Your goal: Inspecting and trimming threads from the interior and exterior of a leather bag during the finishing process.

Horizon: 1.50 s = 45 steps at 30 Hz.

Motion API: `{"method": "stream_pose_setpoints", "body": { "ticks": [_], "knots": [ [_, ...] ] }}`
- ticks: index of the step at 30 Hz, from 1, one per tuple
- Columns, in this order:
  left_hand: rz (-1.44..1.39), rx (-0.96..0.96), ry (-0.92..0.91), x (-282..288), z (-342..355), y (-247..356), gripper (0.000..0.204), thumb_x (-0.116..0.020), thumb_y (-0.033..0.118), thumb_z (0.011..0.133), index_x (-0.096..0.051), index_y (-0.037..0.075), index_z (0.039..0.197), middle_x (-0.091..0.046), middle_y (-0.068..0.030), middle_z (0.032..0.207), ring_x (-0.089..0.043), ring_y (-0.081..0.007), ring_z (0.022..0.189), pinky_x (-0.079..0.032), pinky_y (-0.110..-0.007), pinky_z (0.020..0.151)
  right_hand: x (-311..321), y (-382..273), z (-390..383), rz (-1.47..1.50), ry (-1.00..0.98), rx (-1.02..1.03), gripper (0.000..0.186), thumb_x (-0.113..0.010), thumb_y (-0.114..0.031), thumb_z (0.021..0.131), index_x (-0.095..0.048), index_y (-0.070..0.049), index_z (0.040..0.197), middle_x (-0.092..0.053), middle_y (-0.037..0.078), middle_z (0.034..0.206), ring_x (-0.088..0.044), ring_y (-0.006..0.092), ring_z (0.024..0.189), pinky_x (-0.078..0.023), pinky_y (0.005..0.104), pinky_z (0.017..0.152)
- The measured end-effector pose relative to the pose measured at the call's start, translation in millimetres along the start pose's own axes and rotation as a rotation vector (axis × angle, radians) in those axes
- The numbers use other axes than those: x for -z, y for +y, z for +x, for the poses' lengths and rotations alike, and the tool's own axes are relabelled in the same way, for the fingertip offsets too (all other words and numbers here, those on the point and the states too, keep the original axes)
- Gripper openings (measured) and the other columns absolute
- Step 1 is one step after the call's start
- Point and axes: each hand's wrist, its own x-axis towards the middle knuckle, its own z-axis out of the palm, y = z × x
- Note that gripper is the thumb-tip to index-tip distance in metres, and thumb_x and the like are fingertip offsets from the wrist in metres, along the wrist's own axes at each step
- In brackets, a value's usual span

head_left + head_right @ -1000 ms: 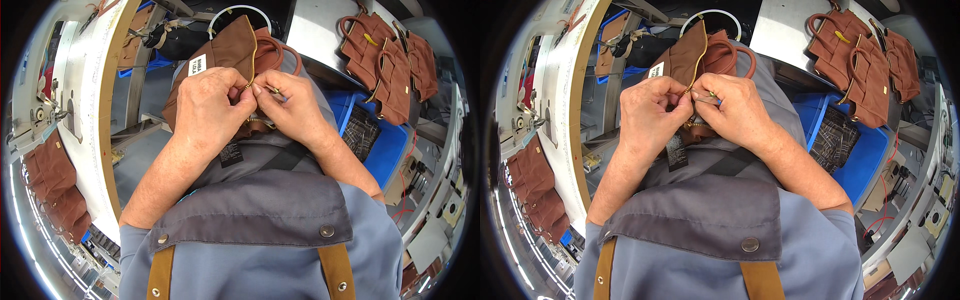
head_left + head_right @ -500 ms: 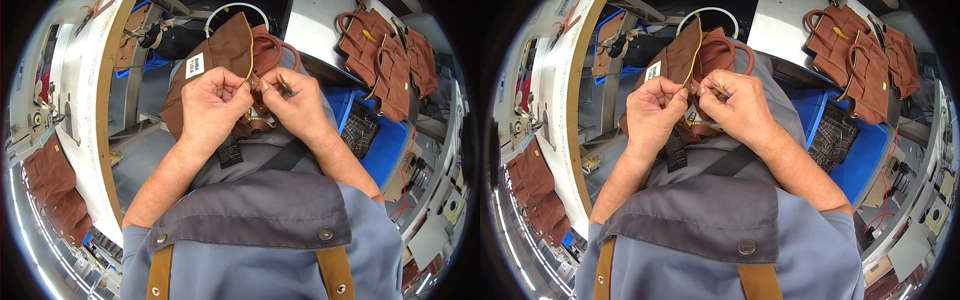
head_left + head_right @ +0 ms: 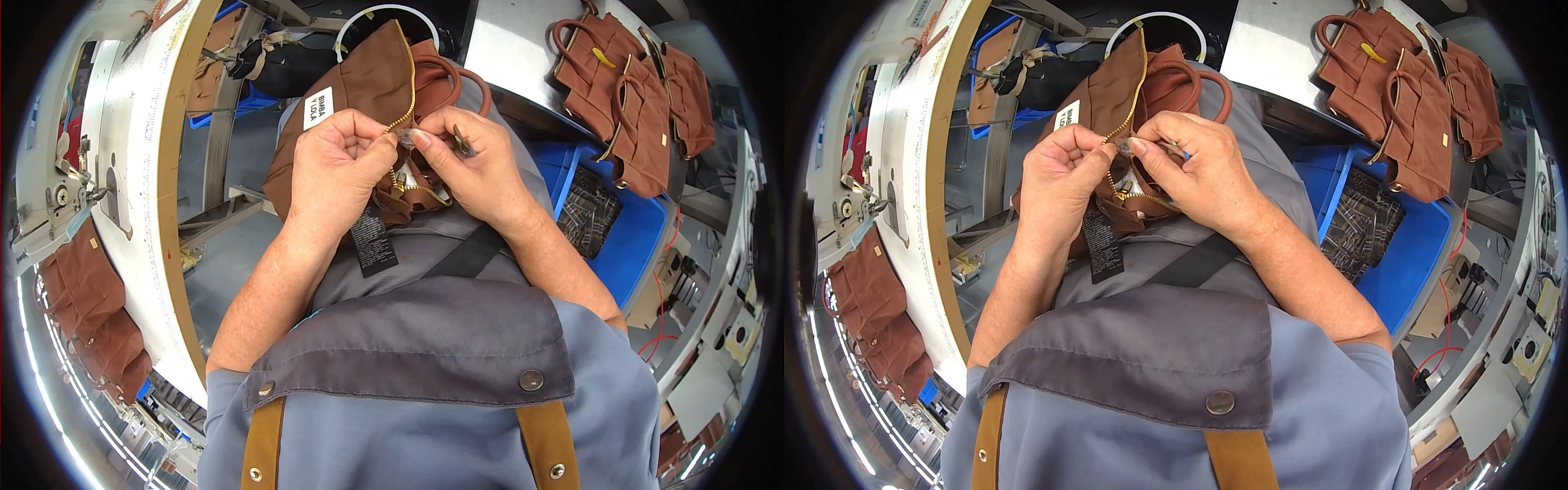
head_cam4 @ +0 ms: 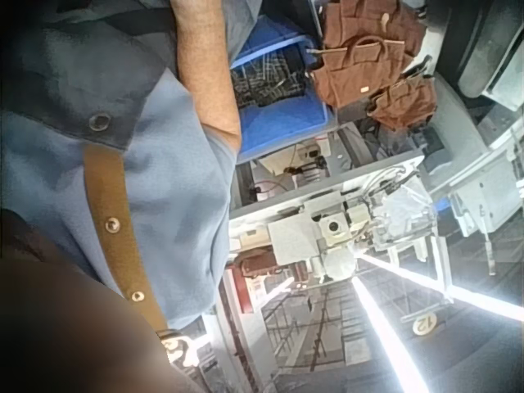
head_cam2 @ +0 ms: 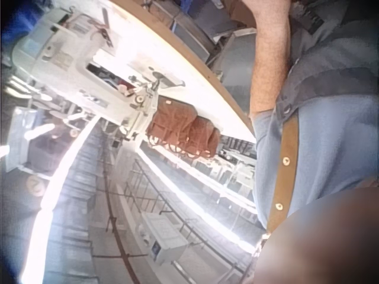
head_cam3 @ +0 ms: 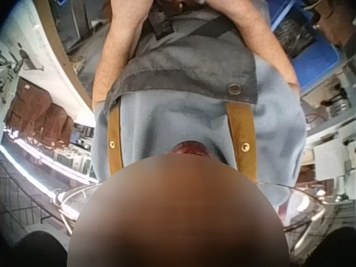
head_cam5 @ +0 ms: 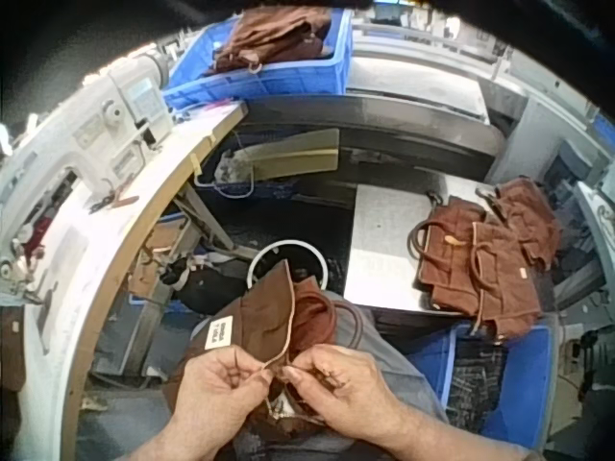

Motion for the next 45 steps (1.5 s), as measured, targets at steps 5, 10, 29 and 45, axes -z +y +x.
{"method": "stream_pose_setpoints", "body": {
  "ticks": [5, 10, 29, 45],
  "knots": [
    [0.019, -0.016, 0.036, 4.5, 3.0, 1.3, 0.007, -0.069, 0.003, 0.09, -0.064, 0.0, 0.087, -0.066, -0.0006, 0.074, -0.059, -0.0019, 0.063, -0.047, -0.018, 0.055, -0.1, 2.1, -4.3, 0.246, 0.043, -0.257, 0.013, -0.068, -0.012, 0.094, -0.066, 0.001, 0.091, -0.066, 0.006, 0.08, -0.06, 0.0117, 0.074, -0.048, 0.0285, 0.065],
    [0.153, -0.004, -0.013, 12.4, 5.3, 11.8, 0.007, -0.068, 0.005, 0.088, -0.064, 0.0, 0.086, -0.065, 0.0014, 0.077, -0.055, -0.0003, 0.063, -0.045, -0.017, 0.056, -1.7, 3.4, -1.0, 0.224, 0.042, -0.178, 0.019, -0.067, -0.018, 0.096, -0.066, 0.0, 0.09, -0.065, 0.002, 0.078, -0.057, 0.0072, 0.073, -0.047, 0.0266, 0.065],
    [0.468, -0.096, 0.037, 19.6, 3.0, 12.1, 0.015, -0.074, 0.006, 0.085, -0.062, -0.001, 0.079, -0.05, 0.0029, 0.065, -0.039, -0.0023, 0.055, -0.029, -0.024, 0.05, 2.5, 7.5, -3.5, 0.046, 0.02, -0.194, 0.019, -0.068, -0.016, 0.093, -0.065, 0.001, 0.086, -0.065, 0.01, 0.076, -0.059, 0.0161, 0.068, -0.047, 0.0314, 0.063],
    [0.891, -0.53, -0.134, 9.8, 11.8, 50.3, 0.031, -0.08, 0.015, 0.069, -0.064, 0.005, 0.094, -0.052, -0.0051, 0.082, -0.046, -0.0146, 0.067, -0.042, -0.03, 0.06, 7.3, -4.8, 12.0, -0.239, -0.031, -0.035, 0.028, -0.074, -0.026, 0.084, -0.062, -0.001, 0.079, -0.062, 0.01, 0.071, -0.06, 0.0242, 0.061, -0.046, 0.0359, 0.057]
  ]
}}
